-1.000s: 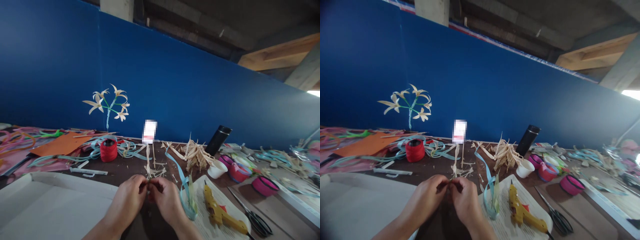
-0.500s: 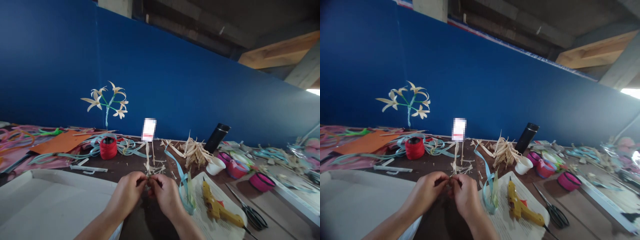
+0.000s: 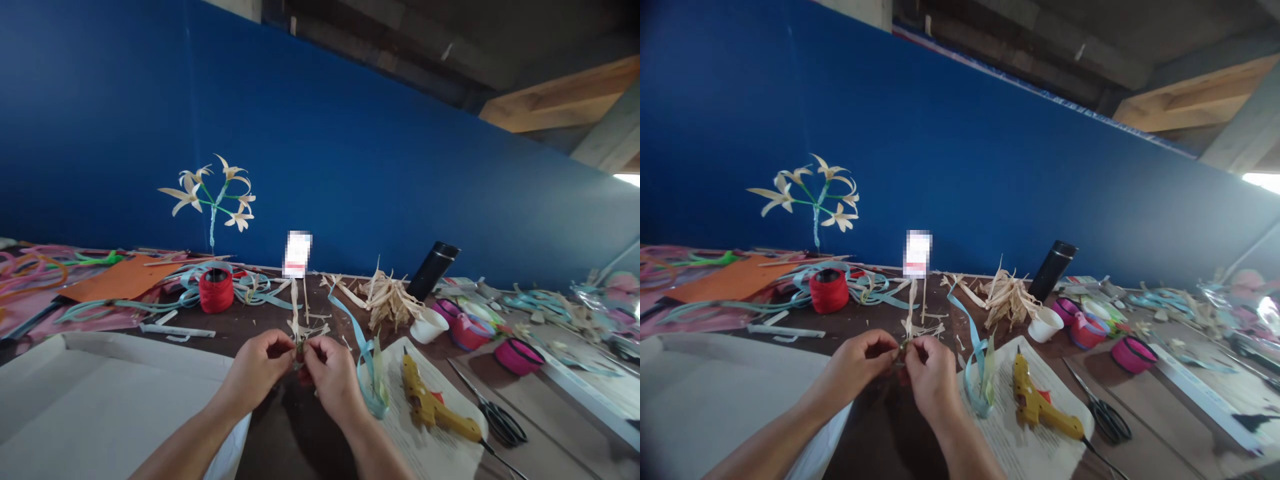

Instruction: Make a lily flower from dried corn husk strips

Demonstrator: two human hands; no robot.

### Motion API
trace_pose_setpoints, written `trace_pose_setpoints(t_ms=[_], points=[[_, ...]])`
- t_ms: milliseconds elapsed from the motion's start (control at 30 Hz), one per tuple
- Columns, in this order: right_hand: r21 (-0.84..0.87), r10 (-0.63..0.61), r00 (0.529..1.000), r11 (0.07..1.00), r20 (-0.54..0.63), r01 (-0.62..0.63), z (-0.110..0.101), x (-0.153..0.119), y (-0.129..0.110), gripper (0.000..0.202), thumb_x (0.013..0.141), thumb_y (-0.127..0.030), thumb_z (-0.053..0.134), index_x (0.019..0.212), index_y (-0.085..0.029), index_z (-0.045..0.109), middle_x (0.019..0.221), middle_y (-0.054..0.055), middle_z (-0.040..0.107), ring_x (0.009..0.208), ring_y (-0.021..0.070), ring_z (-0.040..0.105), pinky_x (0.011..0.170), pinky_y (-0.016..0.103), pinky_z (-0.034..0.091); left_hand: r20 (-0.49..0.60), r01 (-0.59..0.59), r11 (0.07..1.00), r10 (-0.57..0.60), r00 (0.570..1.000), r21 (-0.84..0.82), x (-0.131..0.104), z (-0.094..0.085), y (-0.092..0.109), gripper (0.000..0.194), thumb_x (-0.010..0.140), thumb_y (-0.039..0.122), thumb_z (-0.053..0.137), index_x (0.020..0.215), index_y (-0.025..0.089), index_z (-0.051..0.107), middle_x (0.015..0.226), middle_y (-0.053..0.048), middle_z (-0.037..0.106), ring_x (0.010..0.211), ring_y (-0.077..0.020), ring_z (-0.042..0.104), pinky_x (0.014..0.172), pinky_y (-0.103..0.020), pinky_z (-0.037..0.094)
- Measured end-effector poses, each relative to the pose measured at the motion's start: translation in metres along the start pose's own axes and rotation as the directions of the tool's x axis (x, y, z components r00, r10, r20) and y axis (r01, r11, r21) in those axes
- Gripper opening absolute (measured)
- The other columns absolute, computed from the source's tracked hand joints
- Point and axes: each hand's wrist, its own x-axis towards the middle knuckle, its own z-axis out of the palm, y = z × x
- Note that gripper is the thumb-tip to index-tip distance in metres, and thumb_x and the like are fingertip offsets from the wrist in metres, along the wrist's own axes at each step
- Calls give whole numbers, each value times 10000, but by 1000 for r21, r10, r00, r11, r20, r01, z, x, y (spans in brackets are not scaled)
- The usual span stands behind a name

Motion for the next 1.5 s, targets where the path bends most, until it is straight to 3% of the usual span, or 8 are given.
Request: trace_pose_setpoints(t_ms=[267, 433, 667, 833, 1167, 1333, 1500], points=[[-103, -69, 998, 992, -3, 68, -1, -1, 1, 185, 798, -319, 520, 730, -185, 628, 558, 1, 604, 469, 145, 586, 432, 208, 439, 40, -44, 997, 41, 998, 60, -3, 2, -1, 175, 736, 335, 532, 775, 183, 611, 719, -1, 671, 663, -154, 594, 601, -229, 420], [-169, -118, 993, 979, -3, 116, -1, -3, 3, 179, 806, -303, 516, 770, -190, 650, 599, 8, 626, 500, 146, 601, 462, 215, 453, 36, -37, 995, 34, 999, 94, -3, 2, -1, 245, 764, 398, 493, 741, 185, 611, 664, 5, 655, 629, -157, 583, 569, -229, 397], [148, 57, 990, 986, 131, -77, 0, 2, 1, 164, 739, -299, 594, 798, -153, 637, 583, 0, 618, 505, 146, 602, 489, 249, 503, 13, -22, 983, 20, 1000, 184, -3, -1, 0, 226, 762, 363, 483, 728, 188, 623, 611, 4, 633, 588, -160, 563, 544, -232, 363], [216, 138, 982, 963, 128, -163, 1, 4, 3, 184, 683, -279, 641, 801, -138, 622, 573, -19, 608, 470, 127, 582, 472, 251, 507, -22, -42, 980, 47, 999, 195, -4, -2, 5, 196, 759, 333, 487, 707, 195, 616, 639, 2, 645, 605, -160, 567, 571, -236, 367], [209, 152, 985, 964, 79, -166, 4, 4, 3, 125, 678, -232, 621, 762, -141, 615, 548, -25, 593, 475, 127, 577, 454, 244, 506, -112, -45, 993, 58, 992, 113, -1, -7, 3, 195, 746, 353, 524, 660, 193, 595, 571, 19, 593, 552, -147, 539, 553, -243, 400], [178, 127, 987, 973, 101, -143, 6, 2, 4, 107, 685, -230, 609, 751, -146, 622, 569, -18, 601, 481, 131, 585, 455, 246, 506, -152, 34, 990, -54, 987, -137, 2, -4, -2, 242, 734, 422, 542, 736, 185, 592, 677, -16, 634, 651, -181, 609, 544, -253, 479], [176, 93, 987, 978, 134, -116, 6, 0, 1, 103, 698, -237, 606, 750, -149, 617, 557, -25, 580, 471, 124, 577, 460, 243, 502, -237, 25, 984, -68, 969, -179, 5, -2, -5, 256, 742, 433, 535, 761, 179, 565, 682, -21, 626, 643, -182, 616, 519, -257, 493]])
